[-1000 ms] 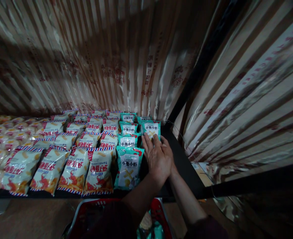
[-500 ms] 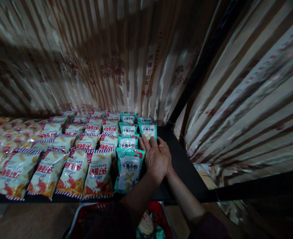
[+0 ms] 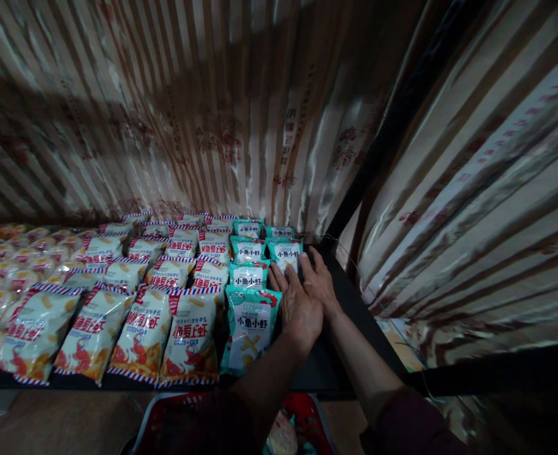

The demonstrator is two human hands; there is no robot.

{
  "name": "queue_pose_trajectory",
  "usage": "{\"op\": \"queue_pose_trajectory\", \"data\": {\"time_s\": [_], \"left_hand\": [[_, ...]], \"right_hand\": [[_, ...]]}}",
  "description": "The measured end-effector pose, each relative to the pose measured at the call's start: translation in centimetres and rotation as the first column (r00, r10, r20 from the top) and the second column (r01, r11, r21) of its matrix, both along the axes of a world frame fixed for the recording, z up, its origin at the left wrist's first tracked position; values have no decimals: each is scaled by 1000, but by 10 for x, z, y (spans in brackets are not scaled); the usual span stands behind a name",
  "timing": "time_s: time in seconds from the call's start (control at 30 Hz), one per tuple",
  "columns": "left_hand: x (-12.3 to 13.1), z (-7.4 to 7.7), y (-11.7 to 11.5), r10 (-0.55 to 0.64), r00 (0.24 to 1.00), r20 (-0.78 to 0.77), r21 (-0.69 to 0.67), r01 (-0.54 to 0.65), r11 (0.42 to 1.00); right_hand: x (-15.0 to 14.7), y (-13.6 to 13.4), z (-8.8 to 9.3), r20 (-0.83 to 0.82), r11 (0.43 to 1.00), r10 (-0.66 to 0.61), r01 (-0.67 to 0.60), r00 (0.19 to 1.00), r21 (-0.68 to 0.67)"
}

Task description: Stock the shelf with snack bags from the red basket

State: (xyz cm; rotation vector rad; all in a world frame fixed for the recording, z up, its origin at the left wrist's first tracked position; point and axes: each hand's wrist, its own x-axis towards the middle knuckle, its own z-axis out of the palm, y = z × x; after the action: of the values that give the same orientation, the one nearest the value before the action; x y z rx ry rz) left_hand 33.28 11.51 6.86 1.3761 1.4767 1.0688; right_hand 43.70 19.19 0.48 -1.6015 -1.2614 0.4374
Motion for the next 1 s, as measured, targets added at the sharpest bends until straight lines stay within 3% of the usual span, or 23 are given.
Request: {"op": "queue_pose_trajectory", "data": {"time_s": [0.13,0.37,0.63,0.8,1.0], "left_hand": [[-2,-3,1,-12,998,-61,-29,10,1000],[-6,-4,7,-20,997,-76,-43,16,999],[-12,-6,13,-12,996,-93,-65,6,998],[-15,-2,15,-34,985,-172,-128,12,992],[-20,3,15,-17,981,-193,-108,-4,994]], "right_hand": [[0,21,13,-153,997,31,-42,988,-68],[-13,37,18,-229,976,192,-209,954,-53],[-25,47,7,-213,982,168,-181,963,-46],[-29,51,0,-206,986,108,-131,972,-100],[-31,51,-5,-191,988,88,-110,978,-107]]}}
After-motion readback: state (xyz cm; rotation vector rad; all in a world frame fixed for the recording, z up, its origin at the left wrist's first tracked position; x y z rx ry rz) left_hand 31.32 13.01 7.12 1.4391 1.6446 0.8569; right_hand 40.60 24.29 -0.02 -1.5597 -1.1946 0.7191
